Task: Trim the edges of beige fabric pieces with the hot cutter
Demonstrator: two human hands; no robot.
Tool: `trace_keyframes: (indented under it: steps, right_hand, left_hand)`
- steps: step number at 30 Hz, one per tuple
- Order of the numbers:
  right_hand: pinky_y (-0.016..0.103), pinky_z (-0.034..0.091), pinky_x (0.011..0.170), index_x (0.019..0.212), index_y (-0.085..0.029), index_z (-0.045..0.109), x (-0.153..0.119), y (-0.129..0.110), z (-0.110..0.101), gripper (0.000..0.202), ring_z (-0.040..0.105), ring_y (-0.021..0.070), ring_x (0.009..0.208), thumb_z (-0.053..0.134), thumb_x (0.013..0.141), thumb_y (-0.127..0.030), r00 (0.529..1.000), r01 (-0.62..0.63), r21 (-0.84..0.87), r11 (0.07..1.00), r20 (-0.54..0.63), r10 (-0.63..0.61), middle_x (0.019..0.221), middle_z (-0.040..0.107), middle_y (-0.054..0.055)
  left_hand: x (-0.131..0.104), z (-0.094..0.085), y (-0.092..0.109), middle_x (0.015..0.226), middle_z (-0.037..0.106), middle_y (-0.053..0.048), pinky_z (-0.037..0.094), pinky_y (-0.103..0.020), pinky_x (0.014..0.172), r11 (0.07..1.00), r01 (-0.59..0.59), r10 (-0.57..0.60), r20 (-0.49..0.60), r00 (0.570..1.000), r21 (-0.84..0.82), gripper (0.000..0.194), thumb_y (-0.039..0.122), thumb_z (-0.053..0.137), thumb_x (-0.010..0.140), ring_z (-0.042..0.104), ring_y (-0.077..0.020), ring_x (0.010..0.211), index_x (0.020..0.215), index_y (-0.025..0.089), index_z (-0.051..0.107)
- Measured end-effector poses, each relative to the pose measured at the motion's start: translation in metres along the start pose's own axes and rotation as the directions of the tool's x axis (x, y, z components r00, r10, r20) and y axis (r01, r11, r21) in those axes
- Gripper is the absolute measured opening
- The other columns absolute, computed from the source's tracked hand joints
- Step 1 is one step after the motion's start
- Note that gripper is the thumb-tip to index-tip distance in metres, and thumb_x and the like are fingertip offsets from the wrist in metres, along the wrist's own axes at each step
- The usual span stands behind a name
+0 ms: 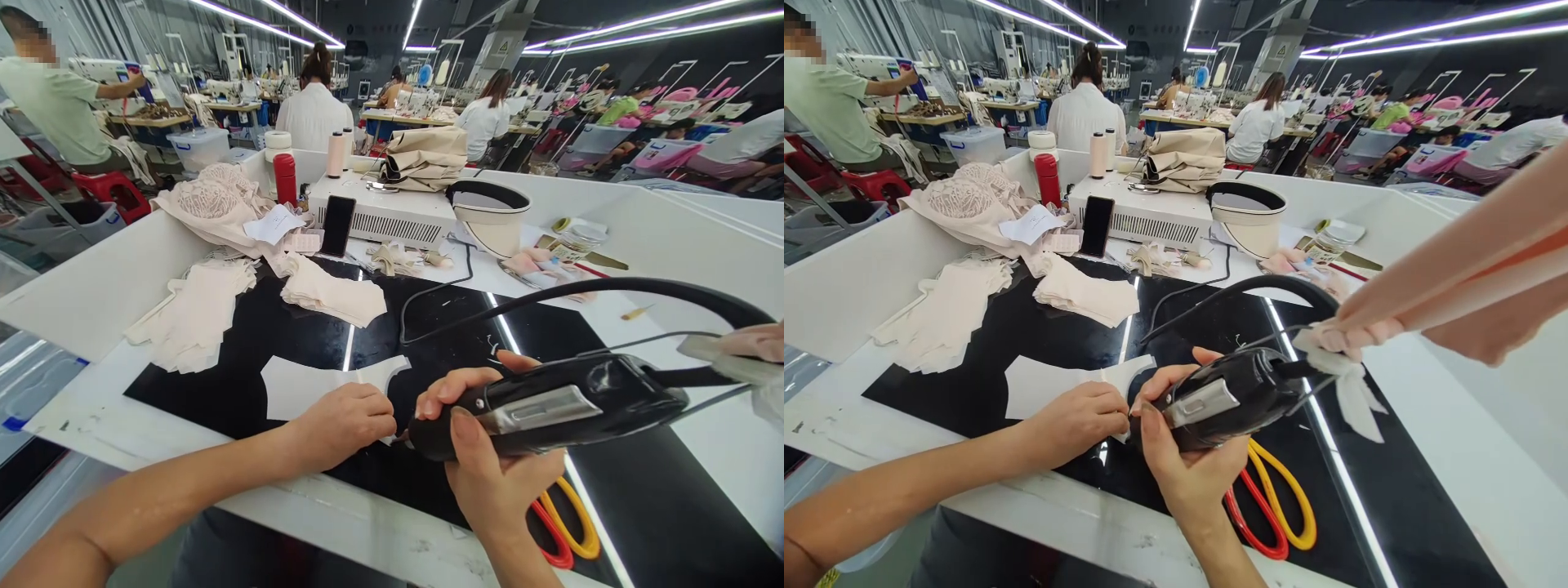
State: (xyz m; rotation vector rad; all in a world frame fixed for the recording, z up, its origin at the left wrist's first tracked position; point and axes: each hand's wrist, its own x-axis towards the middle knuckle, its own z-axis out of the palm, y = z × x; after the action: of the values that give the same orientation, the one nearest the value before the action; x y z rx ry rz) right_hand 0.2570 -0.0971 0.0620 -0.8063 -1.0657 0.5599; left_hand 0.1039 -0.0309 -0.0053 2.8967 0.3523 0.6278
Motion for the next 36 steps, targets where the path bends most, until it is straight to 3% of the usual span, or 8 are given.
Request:
trace_keyframes:
  steps: [11,20,30,36]
  right_hand:
    - [0.032,0.059,0.058,0.128,-0.031,0.06,0.0,-0.003,-0.001,0.045,0.064,0.0162,0.061,0.083,0.089,-0.028,1.0,-0.009,0.005,1.0,-0.004,0.009,0.083,0.066,-0.004]
    - [0.033,0.057,0.055,0.127,-0.03,0.06,0.001,-0.005,-0.001,0.045,0.06,0.0167,0.062,0.083,0.088,-0.027,1.0,-0.009,-0.006,1.0,-0.01,0.009,0.083,0.066,-0.003]
    - [0.033,0.055,0.053,0.126,-0.032,0.061,0.001,-0.008,0.001,0.045,0.059,0.0169,0.06,0.083,0.087,-0.03,1.0,-0.021,-0.023,1.0,-0.021,0.021,0.082,0.065,-0.002]
    - [0.033,0.056,0.053,0.127,-0.031,0.06,0.001,-0.009,0.0,0.046,0.059,0.0172,0.059,0.084,0.087,-0.032,1.0,-0.017,-0.039,0.999,-0.023,0.016,0.081,0.065,-0.002]
  left_hand:
    - [-0.008,0.002,-0.004,0.103,0.076,-0.002,0.054,-0.028,0.096,0.995,-0.082,0.079,-0.061,0.995,-0.054,0.021,0.0,0.053,0.101,0.07,-0.018,0.1,0.097,0.016,0.067]
    - [-0.008,-0.006,-0.002,0.104,0.076,-0.005,0.056,-0.03,0.099,0.996,-0.058,0.057,-0.031,0.998,-0.063,0.014,0.005,0.057,0.096,0.069,-0.0207,0.1,0.097,0.014,0.068]
    - [-0.011,-0.01,-0.003,0.107,0.073,-0.008,0.055,-0.032,0.105,0.995,-0.103,0.103,0.085,0.991,-0.002,0.012,0.014,0.053,0.104,0.069,-0.0215,0.109,0.102,0.016,0.065]
    - [-0.011,-0.012,-0.004,0.105,0.072,-0.009,0.055,-0.031,0.106,0.99,-0.14,0.139,0.051,0.989,0.025,0.015,0.014,0.05,0.106,0.069,-0.0204,0.107,0.105,0.013,0.065]
